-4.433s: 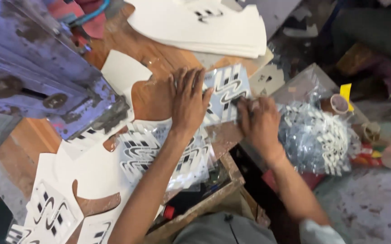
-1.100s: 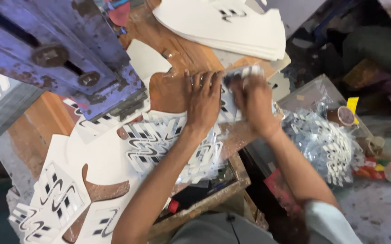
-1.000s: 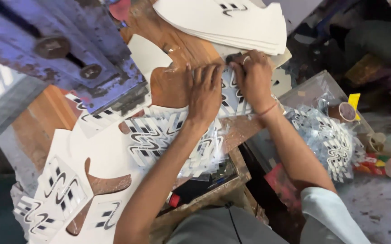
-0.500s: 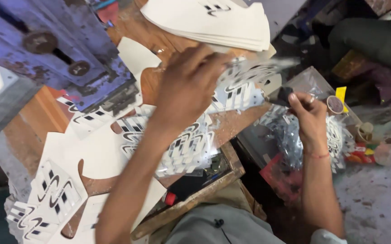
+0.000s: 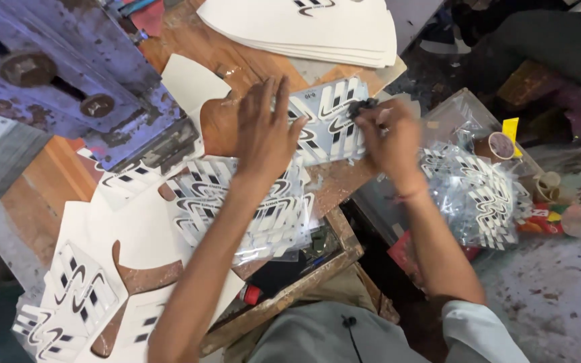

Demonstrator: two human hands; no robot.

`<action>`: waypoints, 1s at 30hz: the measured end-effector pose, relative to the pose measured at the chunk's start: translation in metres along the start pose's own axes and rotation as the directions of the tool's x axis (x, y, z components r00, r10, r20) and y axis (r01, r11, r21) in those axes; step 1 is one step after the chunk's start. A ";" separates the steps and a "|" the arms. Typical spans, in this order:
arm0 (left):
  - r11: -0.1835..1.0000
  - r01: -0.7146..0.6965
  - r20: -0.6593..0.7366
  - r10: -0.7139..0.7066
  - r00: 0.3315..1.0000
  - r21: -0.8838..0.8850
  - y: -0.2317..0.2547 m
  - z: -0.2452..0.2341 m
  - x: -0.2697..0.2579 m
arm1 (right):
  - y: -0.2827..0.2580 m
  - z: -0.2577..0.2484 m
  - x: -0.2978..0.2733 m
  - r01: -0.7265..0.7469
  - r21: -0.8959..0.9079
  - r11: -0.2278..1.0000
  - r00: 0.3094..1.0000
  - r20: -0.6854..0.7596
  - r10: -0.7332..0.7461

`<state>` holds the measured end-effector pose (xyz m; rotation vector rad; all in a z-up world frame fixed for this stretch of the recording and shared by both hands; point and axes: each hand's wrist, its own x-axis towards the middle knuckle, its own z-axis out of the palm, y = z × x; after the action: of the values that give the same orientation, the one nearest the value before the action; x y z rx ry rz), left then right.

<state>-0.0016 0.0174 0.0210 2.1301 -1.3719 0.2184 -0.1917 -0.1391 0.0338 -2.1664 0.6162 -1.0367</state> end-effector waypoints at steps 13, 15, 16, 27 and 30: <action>0.994 0.083 -0.038 -0.085 0.996 -0.065 0.007 0.035 0.007 | -0.001 0.007 -0.034 0.188 -0.315 0.930 0.976 0.166 -0.141; 0.993 0.069 -0.039 -0.073 0.997 -0.096 0.008 0.032 0.007 | 0.008 0.014 -0.017 0.184 -0.385 0.904 0.982 0.105 -0.155; 0.993 0.066 -0.040 -0.070 0.997 -0.094 0.008 0.033 0.007 | 0.008 0.016 -0.012 0.183 -0.385 0.905 0.983 0.101 -0.155; 0.987 0.083 -0.080 -0.094 0.992 -0.135 0.006 0.035 0.004 | -0.014 -0.029 -0.021 0.026 -0.292 0.956 0.922 0.376 0.090; 0.990 0.052 -0.128 -0.069 0.989 -0.134 0.003 0.037 -0.001 | -0.013 -0.011 0.016 -0.071 -0.076 0.995 0.899 0.427 0.097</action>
<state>-0.0108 -0.0032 -0.0083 2.0083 -1.2100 0.2350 -0.1895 -0.1441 0.0562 -2.2964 0.5261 -0.4688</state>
